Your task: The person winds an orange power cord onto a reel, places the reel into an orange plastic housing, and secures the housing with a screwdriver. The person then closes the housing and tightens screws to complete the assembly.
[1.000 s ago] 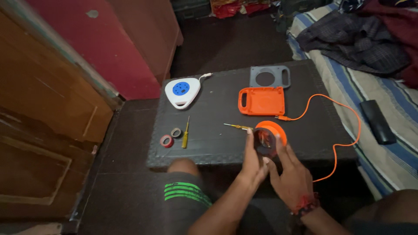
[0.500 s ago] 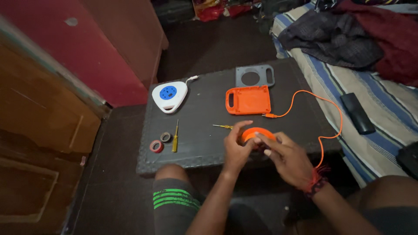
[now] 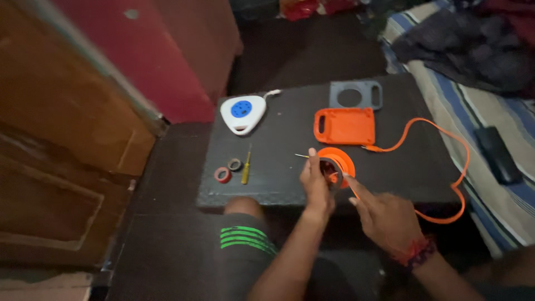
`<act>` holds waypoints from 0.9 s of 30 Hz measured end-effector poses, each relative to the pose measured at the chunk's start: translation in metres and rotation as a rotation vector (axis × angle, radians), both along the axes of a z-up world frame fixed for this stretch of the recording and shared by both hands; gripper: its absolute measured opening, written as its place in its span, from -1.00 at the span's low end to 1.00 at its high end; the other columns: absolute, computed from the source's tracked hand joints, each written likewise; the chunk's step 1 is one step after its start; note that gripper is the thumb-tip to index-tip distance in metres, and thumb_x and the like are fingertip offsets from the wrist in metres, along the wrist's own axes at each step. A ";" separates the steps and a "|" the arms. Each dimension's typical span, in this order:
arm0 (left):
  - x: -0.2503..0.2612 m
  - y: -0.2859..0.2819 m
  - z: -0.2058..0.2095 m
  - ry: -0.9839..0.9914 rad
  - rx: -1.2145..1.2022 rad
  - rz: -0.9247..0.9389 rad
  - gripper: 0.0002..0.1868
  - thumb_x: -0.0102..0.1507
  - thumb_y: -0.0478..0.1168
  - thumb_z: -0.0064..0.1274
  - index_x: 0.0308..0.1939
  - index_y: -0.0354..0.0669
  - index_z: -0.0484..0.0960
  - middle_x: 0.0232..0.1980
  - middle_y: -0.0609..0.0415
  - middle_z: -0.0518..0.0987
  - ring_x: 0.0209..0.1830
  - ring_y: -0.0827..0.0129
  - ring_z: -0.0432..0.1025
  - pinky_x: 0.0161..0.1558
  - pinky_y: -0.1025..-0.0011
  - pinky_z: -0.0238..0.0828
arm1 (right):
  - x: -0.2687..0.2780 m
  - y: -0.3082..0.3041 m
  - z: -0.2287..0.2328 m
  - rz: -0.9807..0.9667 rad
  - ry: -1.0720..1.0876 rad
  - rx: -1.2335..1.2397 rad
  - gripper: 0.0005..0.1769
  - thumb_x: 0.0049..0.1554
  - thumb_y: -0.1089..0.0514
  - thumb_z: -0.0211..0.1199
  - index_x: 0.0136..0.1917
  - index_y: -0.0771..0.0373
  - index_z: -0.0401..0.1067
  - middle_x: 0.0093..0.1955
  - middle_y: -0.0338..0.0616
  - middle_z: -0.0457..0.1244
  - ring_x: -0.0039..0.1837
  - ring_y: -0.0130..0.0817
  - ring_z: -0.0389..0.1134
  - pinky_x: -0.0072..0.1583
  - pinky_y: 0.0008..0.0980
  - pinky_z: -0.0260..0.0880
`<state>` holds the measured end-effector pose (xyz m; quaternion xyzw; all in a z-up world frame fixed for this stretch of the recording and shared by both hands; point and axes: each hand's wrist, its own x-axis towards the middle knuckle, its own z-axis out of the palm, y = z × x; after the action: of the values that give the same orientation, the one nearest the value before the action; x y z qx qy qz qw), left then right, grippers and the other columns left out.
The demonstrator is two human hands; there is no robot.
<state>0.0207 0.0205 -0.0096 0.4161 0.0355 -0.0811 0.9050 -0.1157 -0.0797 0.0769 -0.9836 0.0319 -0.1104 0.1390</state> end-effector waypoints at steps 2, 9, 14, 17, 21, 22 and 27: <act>0.008 0.003 0.001 0.256 -0.101 0.060 -0.33 0.36 0.35 -0.08 0.03 -0.26 0.53 -0.15 0.08 0.57 -0.20 0.39 0.49 -0.17 0.43 0.51 | 0.002 0.002 -0.006 0.023 0.058 0.351 -0.23 0.14 0.12 0.12 0.60 -0.17 0.11 -0.39 -0.07 0.36 -0.31 -0.08 0.45 -0.16 -0.09 0.46; 0.016 0.007 0.009 0.427 -0.316 0.030 -0.11 0.28 0.47 -0.14 0.29 -0.26 0.43 0.18 -0.02 0.51 0.11 0.29 0.49 0.18 0.31 0.51 | 0.002 0.010 -0.037 0.146 0.073 0.339 -0.09 0.03 0.32 0.07 0.60 -0.12 0.00 -0.37 0.01 0.37 -0.29 -0.01 0.44 -0.15 -0.05 0.46; 0.001 -0.005 0.002 0.473 -0.225 -0.082 -0.09 0.24 0.50 -0.21 0.37 -0.12 0.38 0.30 -0.03 0.47 0.26 0.23 0.43 0.22 0.30 0.49 | 0.006 0.022 -0.042 -0.041 0.284 0.194 0.05 0.08 0.26 0.09 0.69 0.00 -0.37 -0.32 0.16 0.37 -0.23 0.17 0.43 -0.08 0.07 0.45; 0.007 -0.005 0.001 0.503 -0.265 -0.108 -0.06 0.24 0.52 -0.26 0.37 -0.17 0.37 0.31 -0.07 0.47 0.27 0.16 0.42 0.23 0.21 0.49 | 0.007 0.025 -0.036 -0.026 0.228 0.299 0.04 0.10 0.24 0.09 0.70 0.04 -0.37 -0.37 0.21 0.35 -0.25 0.21 0.42 -0.09 0.11 0.43; 0.016 0.004 0.001 0.520 -0.306 -0.109 -0.03 0.25 0.55 -0.30 0.34 -0.22 0.40 0.27 -0.11 0.49 0.22 0.11 0.42 0.16 0.12 0.46 | 0.004 0.022 -0.031 -0.010 0.209 0.319 -0.04 0.15 0.18 0.07 0.72 -0.10 -0.25 -0.41 0.18 0.34 -0.26 0.21 0.41 -0.11 0.13 0.41; 0.016 0.006 0.001 0.535 -0.302 -0.110 -0.03 0.26 0.54 -0.32 0.33 -0.22 0.41 0.27 -0.13 0.48 0.22 0.10 0.42 0.16 0.10 0.47 | 0.005 0.020 -0.031 0.002 0.190 0.307 -0.04 0.14 0.19 0.08 0.71 -0.09 -0.22 -0.42 0.18 0.34 -0.27 0.21 0.41 -0.11 0.14 0.40; 0.004 -0.001 -0.007 0.495 -0.344 -0.171 -0.17 0.31 0.45 -0.29 0.34 -0.10 0.40 0.30 -0.07 0.46 0.24 0.14 0.41 0.24 0.11 0.45 | 0.010 0.009 -0.034 0.017 0.164 0.254 -0.03 0.10 0.15 0.12 0.70 -0.07 -0.16 -0.48 0.18 0.32 -0.34 0.17 0.39 -0.12 0.09 0.42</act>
<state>0.0246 0.0191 -0.0170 0.2260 0.2056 -0.2605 0.9159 -0.1054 -0.0710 0.0430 -0.9641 0.0486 -0.0237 0.2599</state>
